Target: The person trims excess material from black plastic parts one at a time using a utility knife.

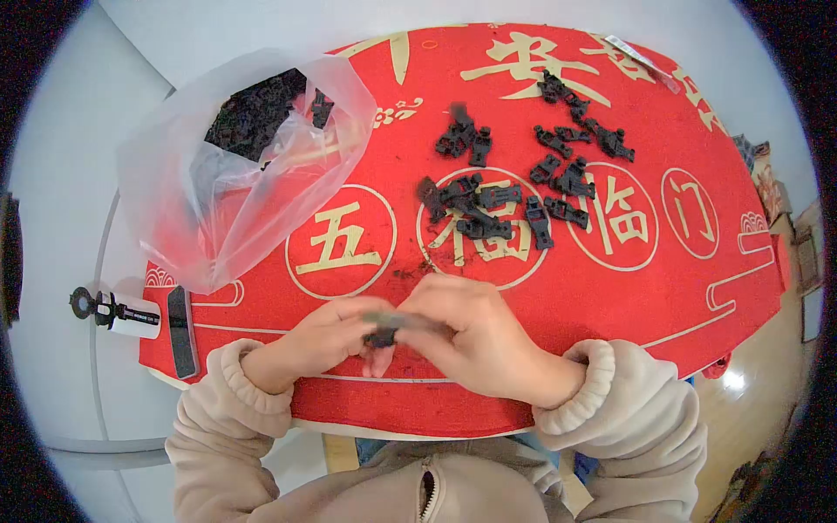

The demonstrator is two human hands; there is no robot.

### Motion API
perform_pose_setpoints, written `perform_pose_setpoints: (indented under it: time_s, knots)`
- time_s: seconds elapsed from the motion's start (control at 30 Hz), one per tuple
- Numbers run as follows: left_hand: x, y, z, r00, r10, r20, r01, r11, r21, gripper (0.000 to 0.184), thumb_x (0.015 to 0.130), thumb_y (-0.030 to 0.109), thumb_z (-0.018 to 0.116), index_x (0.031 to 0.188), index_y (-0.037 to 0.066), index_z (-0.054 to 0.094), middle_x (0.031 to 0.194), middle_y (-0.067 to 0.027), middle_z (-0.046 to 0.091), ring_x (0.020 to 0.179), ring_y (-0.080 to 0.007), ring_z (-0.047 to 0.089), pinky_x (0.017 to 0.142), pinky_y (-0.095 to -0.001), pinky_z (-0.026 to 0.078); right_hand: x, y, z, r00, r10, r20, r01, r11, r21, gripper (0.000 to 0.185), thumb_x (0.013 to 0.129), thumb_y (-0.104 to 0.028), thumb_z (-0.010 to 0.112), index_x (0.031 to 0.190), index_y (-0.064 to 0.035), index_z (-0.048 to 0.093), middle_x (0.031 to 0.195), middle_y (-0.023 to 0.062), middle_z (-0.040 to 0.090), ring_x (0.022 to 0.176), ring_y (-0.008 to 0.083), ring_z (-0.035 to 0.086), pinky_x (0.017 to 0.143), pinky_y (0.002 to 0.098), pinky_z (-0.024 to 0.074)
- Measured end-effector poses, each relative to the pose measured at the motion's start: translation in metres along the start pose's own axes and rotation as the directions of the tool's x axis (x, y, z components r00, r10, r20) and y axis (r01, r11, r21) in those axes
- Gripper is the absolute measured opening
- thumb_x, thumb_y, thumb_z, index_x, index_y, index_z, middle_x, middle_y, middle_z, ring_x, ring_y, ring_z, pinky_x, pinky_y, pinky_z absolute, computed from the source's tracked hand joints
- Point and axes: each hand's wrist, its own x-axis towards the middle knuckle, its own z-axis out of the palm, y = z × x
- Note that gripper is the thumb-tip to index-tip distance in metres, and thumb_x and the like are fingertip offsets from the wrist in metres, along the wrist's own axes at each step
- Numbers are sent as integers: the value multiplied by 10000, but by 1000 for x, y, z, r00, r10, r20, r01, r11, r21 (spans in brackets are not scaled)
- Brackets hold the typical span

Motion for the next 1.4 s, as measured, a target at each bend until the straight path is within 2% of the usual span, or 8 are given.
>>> perform_pose_setpoints:
  time_s: [0.07, 0.17, 0.3, 0.67, 0.87, 1.07, 1.27, 1.4]
  knots:
    - [0, -1, 8, 977, 122, -173, -156, 968, -197, 307, 998, 254, 504, 1122, -14, 584, 876, -70, 601, 718, -99, 567, 639, -229, 470, -1, -6, -3, 989, 130, -67, -130, 991, 10, 116, 793, 18, 666, 907, 2, 650, 704, 83, 527, 613, 164, 518, 537, 287, 394]
    - [7, -16, 2, 836, 524, -162, -500, 850, 168, 336, 939, 128, 611, 1235, -9, 530, 957, -79, 595, 748, -91, 574, 646, -222, 471, 0, -6, -5, 976, 192, -105, -195, 981, -19, 88, 801, -3, 654, 887, 7, 636, 700, 79, 528, 606, 149, 510, 536, 283, 394]
    - [0, -9, 5, 837, 539, -92, -427, 749, 507, 229, 899, 63, 658, 1104, -29, 615, 896, -54, 606, 709, -90, 578, 650, -218, 478, 0, -2, -1, 986, 163, -19, -164, 985, -52, 90, 823, -21, 633, 905, 14, 623, 704, 60, 538, 605, 126, 513, 536, 282, 397]
    - [-1, -13, 0, 892, 424, -155, -406, 904, 134, 183, 960, 81, 568, 1077, -47, 627, 921, -71, 623, 782, -106, 617, 719, -244, 507, 4, -7, -17, 908, 344, 239, -416, 801, 429, 243, 882, 22, 562, 1114, 11, 636, 891, 9, 645, 779, 55, 570, 684, 237, 453]
    - [-2, -9, 3, 912, 382, -149, -359, 919, 161, 183, 965, 74, 556, 1072, -50, 636, 922, -74, 620, 781, -106, 619, 712, -245, 509, 4, -4, -19, 887, 371, 274, -461, 732, 501, 174, 906, 2, 563, 1062, 17, 640, 875, 10, 647, 767, 52, 567, 665, 226, 439]
    - [-2, -6, 1, 911, 402, -88, -366, 889, 275, 175, 960, 63, 557, 1063, -52, 641, 909, -74, 623, 773, -115, 631, 707, -243, 511, 3, -8, -21, 844, 468, 261, -533, 786, 314, 115, 899, -63, 632, 988, 10, 636, 798, -14, 612, 727, 35, 546, 612, 205, 411]
    - [0, -10, 1, 910, 390, -137, -359, 910, 210, 172, 961, 63, 558, 1060, -48, 644, 895, -67, 632, 772, -113, 633, 704, -246, 516, 4, -13, -14, 882, 463, 82, -444, 763, 470, 169, 894, -75, 634, 1044, 2, 652, 799, -26, 600, 672, 31, 511, 581, 202, 381]
    - [-1, -10, 1, 921, 364, -138, -340, 925, 167, 167, 962, 59, 555, 1056, -44, 648, 903, -67, 642, 775, -112, 636, 713, -246, 522, 2, -10, -22, 832, 493, 256, -551, 678, 486, 225, 901, -90, 607, 1102, -6, 663, 790, -31, 607, 651, 20, 479, 565, 194, 362]
